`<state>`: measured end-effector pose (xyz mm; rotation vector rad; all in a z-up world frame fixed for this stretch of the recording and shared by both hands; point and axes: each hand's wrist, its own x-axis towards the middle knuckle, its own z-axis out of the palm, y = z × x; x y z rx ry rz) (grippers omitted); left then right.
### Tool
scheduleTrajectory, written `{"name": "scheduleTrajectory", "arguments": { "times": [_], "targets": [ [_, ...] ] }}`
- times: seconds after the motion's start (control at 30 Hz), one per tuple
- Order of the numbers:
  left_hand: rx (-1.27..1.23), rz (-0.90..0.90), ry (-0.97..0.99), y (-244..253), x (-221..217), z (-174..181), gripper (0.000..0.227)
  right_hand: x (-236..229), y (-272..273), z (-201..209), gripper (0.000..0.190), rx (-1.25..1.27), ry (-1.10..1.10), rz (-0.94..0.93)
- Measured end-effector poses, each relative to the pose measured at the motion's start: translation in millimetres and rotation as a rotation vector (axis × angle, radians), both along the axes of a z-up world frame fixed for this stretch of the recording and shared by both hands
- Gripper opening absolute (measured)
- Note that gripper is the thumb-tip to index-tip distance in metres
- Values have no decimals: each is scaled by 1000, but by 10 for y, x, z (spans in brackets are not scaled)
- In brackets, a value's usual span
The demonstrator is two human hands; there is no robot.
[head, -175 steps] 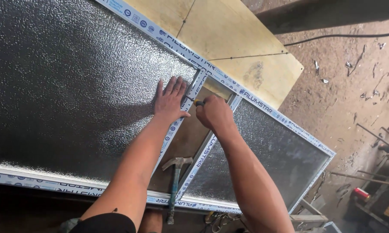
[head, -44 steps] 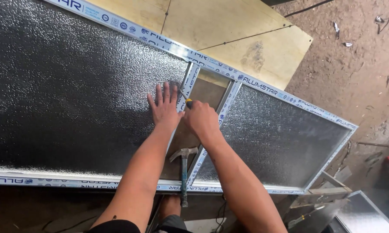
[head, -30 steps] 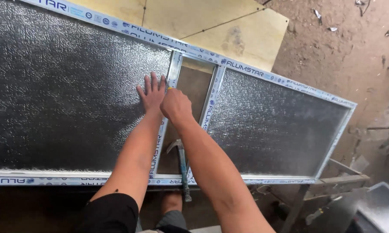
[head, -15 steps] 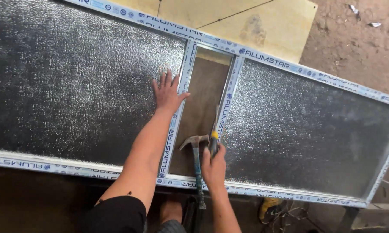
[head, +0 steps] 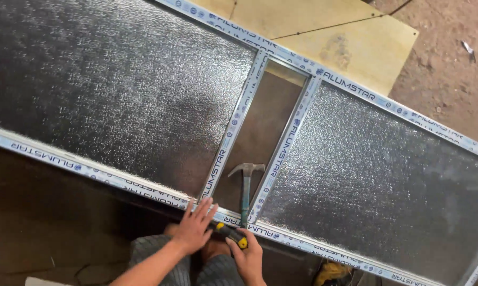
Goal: Assembling a metal frame around a textured sheet using a hammer and screwdriver
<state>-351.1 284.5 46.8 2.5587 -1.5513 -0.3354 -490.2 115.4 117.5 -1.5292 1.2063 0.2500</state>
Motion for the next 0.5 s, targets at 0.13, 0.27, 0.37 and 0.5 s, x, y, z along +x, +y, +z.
{"name": "scheduleTrajectory", "arguments": {
  "times": [0.13,0.27,0.37,0.5],
  "targets": [
    [-18,-24,334,87,-327,82,80,276,-199,279,37,176,174,146],
    [217,265,746,49,-402,-52,45,119,-261,-78,47,373,3,73],
    [281,380,654,130,-295,-105,21,160,-341,-245,64,124,-59,90],
    [312,477,553,221,38,-138,16,289,-475,-862,60,-185,153,273]
  ]
}}
